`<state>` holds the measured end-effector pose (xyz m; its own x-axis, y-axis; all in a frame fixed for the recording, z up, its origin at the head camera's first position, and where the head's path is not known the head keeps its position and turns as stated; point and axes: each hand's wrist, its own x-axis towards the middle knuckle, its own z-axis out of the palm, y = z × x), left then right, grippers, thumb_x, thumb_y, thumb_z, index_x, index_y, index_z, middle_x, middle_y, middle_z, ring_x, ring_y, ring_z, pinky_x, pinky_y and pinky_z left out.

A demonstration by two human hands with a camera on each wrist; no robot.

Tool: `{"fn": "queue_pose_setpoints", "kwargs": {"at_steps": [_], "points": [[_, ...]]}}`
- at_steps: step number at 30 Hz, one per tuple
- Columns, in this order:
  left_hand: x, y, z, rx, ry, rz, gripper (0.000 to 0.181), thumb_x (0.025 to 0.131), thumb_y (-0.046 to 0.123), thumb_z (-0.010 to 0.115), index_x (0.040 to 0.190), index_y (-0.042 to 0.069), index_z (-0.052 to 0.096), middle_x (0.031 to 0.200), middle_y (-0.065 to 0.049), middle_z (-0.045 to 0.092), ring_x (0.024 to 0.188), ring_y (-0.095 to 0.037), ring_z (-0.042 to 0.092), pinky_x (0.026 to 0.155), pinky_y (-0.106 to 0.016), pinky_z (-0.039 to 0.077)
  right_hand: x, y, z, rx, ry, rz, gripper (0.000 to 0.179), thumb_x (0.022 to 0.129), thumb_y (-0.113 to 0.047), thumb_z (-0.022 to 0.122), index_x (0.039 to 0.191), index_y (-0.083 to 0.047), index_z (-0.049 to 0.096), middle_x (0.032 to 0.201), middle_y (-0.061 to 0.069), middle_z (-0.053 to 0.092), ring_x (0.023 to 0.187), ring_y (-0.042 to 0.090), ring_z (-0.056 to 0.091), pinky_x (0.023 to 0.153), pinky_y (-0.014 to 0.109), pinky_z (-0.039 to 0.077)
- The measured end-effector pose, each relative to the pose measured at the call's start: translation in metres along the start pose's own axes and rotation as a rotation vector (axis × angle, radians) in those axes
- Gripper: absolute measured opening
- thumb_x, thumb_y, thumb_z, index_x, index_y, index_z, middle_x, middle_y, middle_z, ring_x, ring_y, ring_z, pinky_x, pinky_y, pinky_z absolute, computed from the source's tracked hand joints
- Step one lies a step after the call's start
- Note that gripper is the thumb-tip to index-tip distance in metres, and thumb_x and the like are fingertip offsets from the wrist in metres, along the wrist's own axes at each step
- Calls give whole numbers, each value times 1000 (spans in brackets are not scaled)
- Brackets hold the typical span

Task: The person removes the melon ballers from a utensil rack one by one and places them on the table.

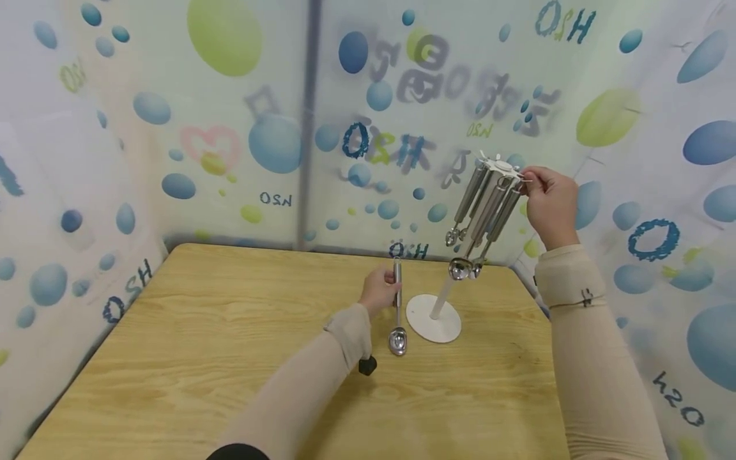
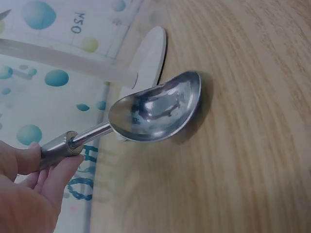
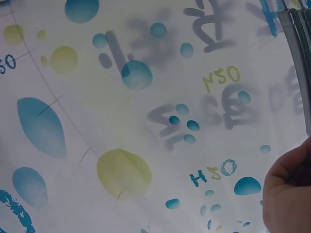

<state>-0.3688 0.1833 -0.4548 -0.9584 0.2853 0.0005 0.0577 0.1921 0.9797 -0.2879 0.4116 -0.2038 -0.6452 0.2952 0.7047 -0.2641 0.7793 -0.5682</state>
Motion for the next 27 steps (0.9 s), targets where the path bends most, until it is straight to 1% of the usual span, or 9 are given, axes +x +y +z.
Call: {"fn": "queue_pose_setpoints", "kwargs": {"at_steps": [5, 8, 11, 12, 15, 17, 21, 25, 27], "points": [[-2, -6, 4, -16, -24, -55, 20, 97, 2, 67, 115, -5, 64, 102, -14, 64, 85, -24, 67, 67, -29, 60, -1, -1, -1, -8, 5, -3, 31, 103, -19, 59, 107, 8, 74, 86, 3, 73, 68, -9, 59, 66, 11, 46], [-2, -11, 4, 8, -25, -92, 16, 96, 3, 68, 109, -6, 67, 96, -14, 66, 82, -23, 67, 67, -30, 60, -1, -2, -1, -19, 7, -12, 31, 104, -19, 59, 106, 8, 74, 86, 5, 73, 69, -8, 58, 65, 11, 46], [-1, -16, 4, 22, -23, -158, 15, 96, 4, 69, 106, -7, 69, 92, -13, 67, 78, -21, 68, 66, -28, 59, -2, -2, -1, -19, 0, -14, 30, 104, -19, 59, 106, 7, 74, 83, 0, 71, 70, -7, 59, 63, 12, 45], [-1, -18, 5, 17, -22, -179, 15, 96, 4, 69, 106, -7, 69, 92, -14, 67, 78, -22, 68, 66, -29, 59, -2, -2, -1, -18, -1, -16, 30, 104, -19, 59, 106, 7, 74, 82, -3, 70, 70, -7, 59, 62, 12, 45], [1, -22, 7, -24, -19, -230, 15, 96, 2, 68, 107, -8, 67, 93, -16, 67, 78, -24, 70, 65, -30, 61, -2, -2, -1, -14, -2, -30, 30, 104, -18, 59, 106, 7, 75, 80, -6, 69, 70, -7, 59, 62, 12, 45], [2, -25, 8, -33, -18, -236, 15, 96, 1, 68, 106, -9, 66, 93, -17, 68, 78, -26, 72, 65, -30, 61, -1, -1, 0, -15, 1, -33, 29, 104, -17, 59, 105, 7, 75, 80, -5, 69, 69, -7, 59, 62, 12, 45], [4, -27, 11, -16, -21, -243, 13, 94, 0, 69, 102, -9, 67, 92, -18, 68, 78, -27, 73, 63, -29, 61, -1, -1, -1, -21, 4, -24, 28, 104, -17, 59, 105, 7, 75, 82, 0, 71, 68, -6, 59, 61, 11, 45], [6, -27, 13, 44, -14, -259, 12, 93, 1, 71, 99, -8, 66, 89, -17, 68, 74, -25, 72, 60, -27, 60, -1, -1, -1, -19, 0, -14, 29, 104, -18, 60, 104, 6, 75, 81, -2, 69, 68, -3, 59, 59, 11, 44], [7, -28, 16, 93, -5, -266, 14, 93, 3, 72, 99, -7, 65, 87, -16, 67, 70, -24, 71, 58, -27, 59, 0, -1, -1, -12, -4, -9, 28, 104, -17, 60, 104, 6, 75, 79, -4, 68, 68, -1, 58, 58, 12, 43]]}}
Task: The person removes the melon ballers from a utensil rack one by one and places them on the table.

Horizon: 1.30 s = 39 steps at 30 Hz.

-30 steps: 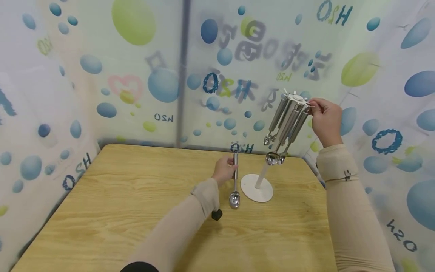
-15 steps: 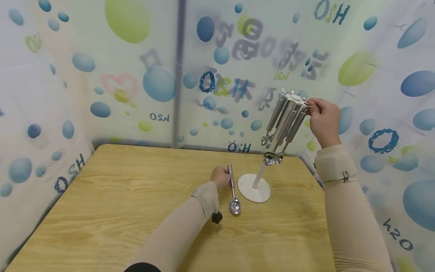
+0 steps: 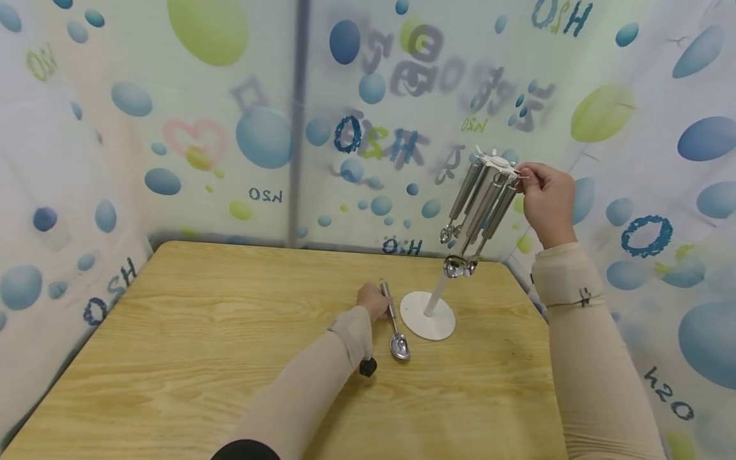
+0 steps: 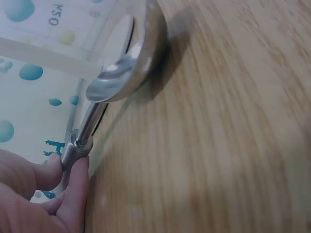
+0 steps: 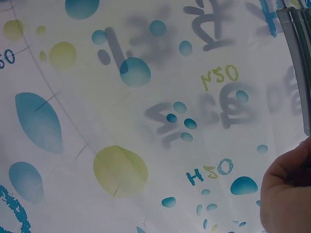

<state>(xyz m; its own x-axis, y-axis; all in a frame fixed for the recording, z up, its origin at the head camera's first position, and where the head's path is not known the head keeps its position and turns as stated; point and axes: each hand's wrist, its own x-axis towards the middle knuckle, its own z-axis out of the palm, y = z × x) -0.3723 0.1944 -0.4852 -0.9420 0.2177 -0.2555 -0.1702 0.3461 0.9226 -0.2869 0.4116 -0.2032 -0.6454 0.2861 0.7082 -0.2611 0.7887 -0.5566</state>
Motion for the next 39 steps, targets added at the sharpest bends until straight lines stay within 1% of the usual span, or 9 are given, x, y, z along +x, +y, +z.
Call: {"fn": "queue_pose_setpoints", "kwargs": {"at_steps": [6, 14, 21, 23, 26, 29, 30, 33, 39], "points": [[2, -4, 5, 125, 35, 32, 16, 93, 7, 73, 100, -5, 65, 82, -13, 64, 64, -18, 66, 52, -23, 56, -1, -2, 0, 0, 7, 0, 28, 104, -17, 60, 103, 6, 75, 78, -5, 68, 68, 0, 58, 58, 12, 43], [-3, -4, 1, 110, 24, 79, 16, 94, 8, 72, 83, -2, 64, 79, -12, 66, 60, -18, 67, 51, -24, 56, 0, -3, 1, -15, 21, -15, 28, 104, -14, 59, 103, 9, 74, 83, 5, 71, 67, -7, 58, 66, 12, 47], [-7, -4, -7, 103, -28, 64, 33, 98, 13, 66, 67, 7, 56, 64, -5, 58, 51, -13, 50, 45, -23, 42, -2, -3, 0, 6, 13, -18, 27, 104, -13, 58, 103, 9, 74, 79, -1, 68, 65, -4, 56, 63, 12, 46], [-6, -3, -11, 146, -41, 76, 35, 100, 18, 64, 68, 7, 57, 63, -4, 55, 51, -13, 47, 46, -24, 39, -2, -3, 0, 14, 13, -23, 27, 104, -13, 58, 103, 9, 74, 76, -5, 65, 65, -3, 55, 62, 12, 45], [-5, 0, -17, 228, -43, 129, 32, 102, 23, 60, 79, 2, 65, 71, -7, 59, 58, -16, 50, 51, -28, 41, -2, -2, -1, 11, 19, -36, 27, 104, -12, 59, 103, 9, 74, 74, -8, 64, 64, -2, 54, 61, 13, 44], [-4, 10, -23, 253, -20, 203, 26, 103, 24, 59, 103, 1, 71, 96, -10, 68, 79, -20, 60, 68, -33, 52, -2, -1, 0, -9, 17, -37, 27, 104, -13, 59, 104, 9, 74, 80, 3, 69, 65, -4, 54, 63, 12, 44], [-6, 15, -26, 228, -19, 226, 26, 103, 23, 59, 110, 1, 71, 105, -11, 69, 87, -22, 63, 76, -36, 55, -2, -1, 0, -17, 14, -32, 27, 104, -13, 58, 105, 9, 74, 82, 6, 70, 65, -5, 55, 63, 12, 45], [-14, 35, -33, 172, -12, 307, 27, 104, 21, 58, 122, 3, 67, 118, -11, 68, 104, -24, 64, 91, -40, 55, -2, -1, 0, -25, 7, -27, 28, 105, -14, 58, 107, 9, 74, 89, 14, 71, 66, -6, 55, 65, 11, 45], [-39, 81, -46, 142, -41, 504, 25, 107, 20, 54, 123, 5, 66, 116, -10, 68, 104, -22, 63, 91, -37, 54, -3, -1, 0, -19, -3, -20, 28, 105, -14, 57, 110, 9, 73, 94, 18, 70, 67, -6, 55, 66, 10, 46]]}}
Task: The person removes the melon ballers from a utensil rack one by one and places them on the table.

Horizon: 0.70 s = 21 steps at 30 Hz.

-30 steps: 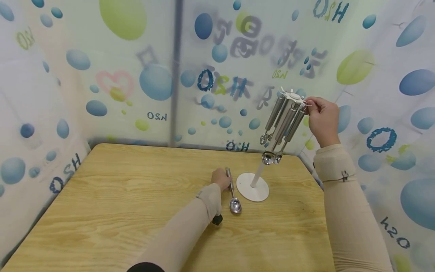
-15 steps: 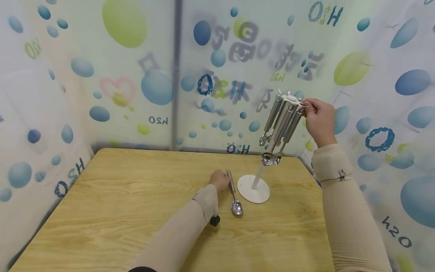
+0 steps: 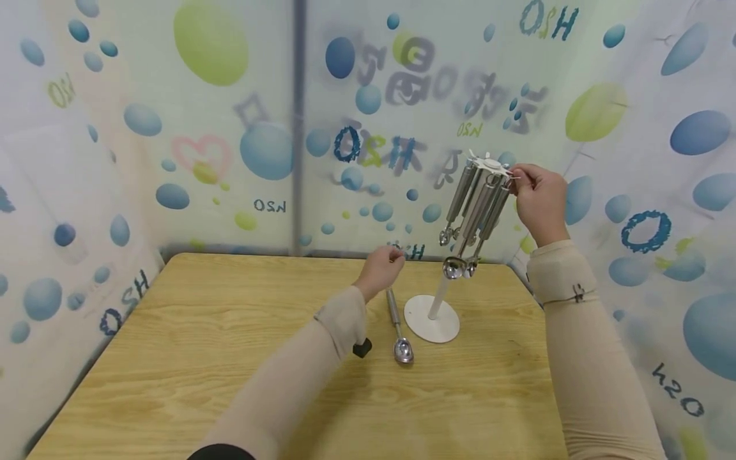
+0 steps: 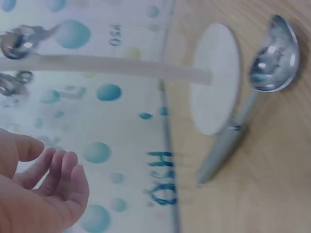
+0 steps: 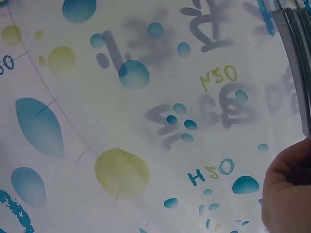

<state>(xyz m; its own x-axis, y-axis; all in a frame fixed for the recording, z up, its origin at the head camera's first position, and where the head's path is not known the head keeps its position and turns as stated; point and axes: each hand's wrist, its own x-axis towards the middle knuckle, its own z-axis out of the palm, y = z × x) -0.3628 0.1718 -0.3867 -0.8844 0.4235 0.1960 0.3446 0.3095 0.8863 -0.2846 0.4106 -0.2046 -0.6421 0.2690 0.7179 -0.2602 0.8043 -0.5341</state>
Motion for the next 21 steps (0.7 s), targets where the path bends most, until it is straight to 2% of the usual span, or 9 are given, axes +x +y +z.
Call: {"fn": "queue_pose_setpoints", "kwargs": {"at_steps": [5, 12, 16, 21], "points": [[-3, 42, -8, -50, 22, 141, 24, 107, 18, 53, 123, 7, 65, 115, -8, 68, 100, -18, 63, 87, -33, 55, 0, -2, 0, 5, -3, 3, 28, 104, -14, 58, 110, 8, 74, 96, 20, 71, 67, -6, 56, 67, 10, 46], [-7, 88, -8, -71, 28, 343, 26, 107, 20, 54, 127, 7, 64, 113, -5, 68, 99, -14, 62, 82, -28, 53, 1, 0, -1, 16, -1, -7, 28, 104, -14, 58, 108, 8, 74, 85, 9, 69, 67, -2, 54, 65, 12, 44], [-8, 105, -3, -89, 46, 390, 28, 107, 21, 55, 129, 6, 62, 114, -4, 68, 101, -12, 62, 84, -25, 53, 0, -1, -1, 12, -3, 8, 28, 105, -14, 58, 108, 8, 74, 87, 8, 69, 68, -2, 55, 66, 13, 45], [-7, 118, 6, -136, 57, 395, 29, 106, 22, 56, 130, 7, 61, 117, -2, 67, 106, -11, 62, 89, -21, 52, -2, -3, 0, -1, -14, 42, 29, 105, -16, 57, 109, 7, 74, 92, 12, 70, 70, -3, 56, 66, 12, 46]]}}
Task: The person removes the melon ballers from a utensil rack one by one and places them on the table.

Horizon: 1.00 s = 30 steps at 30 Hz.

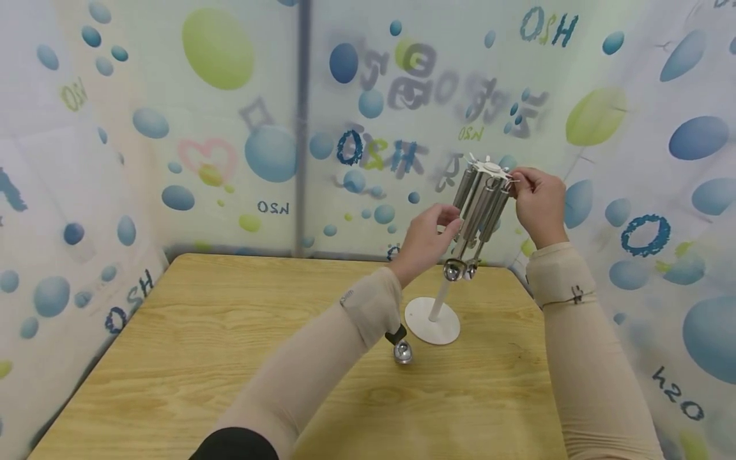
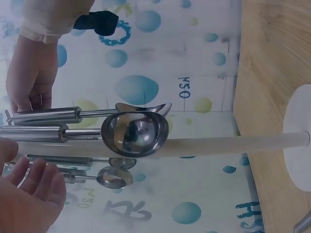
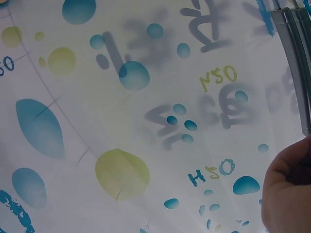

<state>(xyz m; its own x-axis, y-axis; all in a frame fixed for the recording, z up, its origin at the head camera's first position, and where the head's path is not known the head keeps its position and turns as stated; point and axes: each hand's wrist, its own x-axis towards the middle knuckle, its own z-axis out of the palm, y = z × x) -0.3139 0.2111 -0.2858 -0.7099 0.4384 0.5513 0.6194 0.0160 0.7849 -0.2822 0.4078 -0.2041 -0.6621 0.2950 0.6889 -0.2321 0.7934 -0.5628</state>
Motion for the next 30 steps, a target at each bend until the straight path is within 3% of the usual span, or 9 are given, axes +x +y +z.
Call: {"fn": "queue_pose_setpoints", "kwargs": {"at_steps": [7, 15, 24, 30], "points": [[8, 9, 11, -13, 15, -8, 31, 105, 23, 60, 130, 6, 60, 113, -3, 66, 100, -11, 62, 83, -20, 52, -1, -1, -1, 2, -2, -1, 29, 105, -15, 57, 110, 8, 73, 96, 20, 70, 68, -5, 56, 67, 10, 46], [13, 14, 21, -23, 13, -20, 35, 102, 25, 64, 133, 8, 57, 121, -3, 65, 113, -12, 61, 90, -19, 50, 0, 0, 0, 30, 16, -21, 29, 104, -15, 58, 108, 9, 73, 84, 5, 67, 68, -3, 56, 67, 12, 47], [14, 17, 26, -61, 9, -7, 46, 101, 15, 65, 145, 11, 51, 122, -9, 70, 104, -13, 68, 76, -18, 54, 0, 2, 2, 49, 17, -35, 30, 105, -15, 57, 108, 10, 73, 81, -4, 64, 68, -3, 56, 68, 13, 48], [14, 18, 27, -36, 5, -3, 48, 101, 14, 65, 147, 11, 51, 119, -10, 71, 102, -13, 68, 78, -18, 53, 0, 4, 2, 55, 19, -37, 30, 105, -15, 57, 108, 10, 73, 79, -7, 63, 68, -3, 57, 69, 13, 48]]}}
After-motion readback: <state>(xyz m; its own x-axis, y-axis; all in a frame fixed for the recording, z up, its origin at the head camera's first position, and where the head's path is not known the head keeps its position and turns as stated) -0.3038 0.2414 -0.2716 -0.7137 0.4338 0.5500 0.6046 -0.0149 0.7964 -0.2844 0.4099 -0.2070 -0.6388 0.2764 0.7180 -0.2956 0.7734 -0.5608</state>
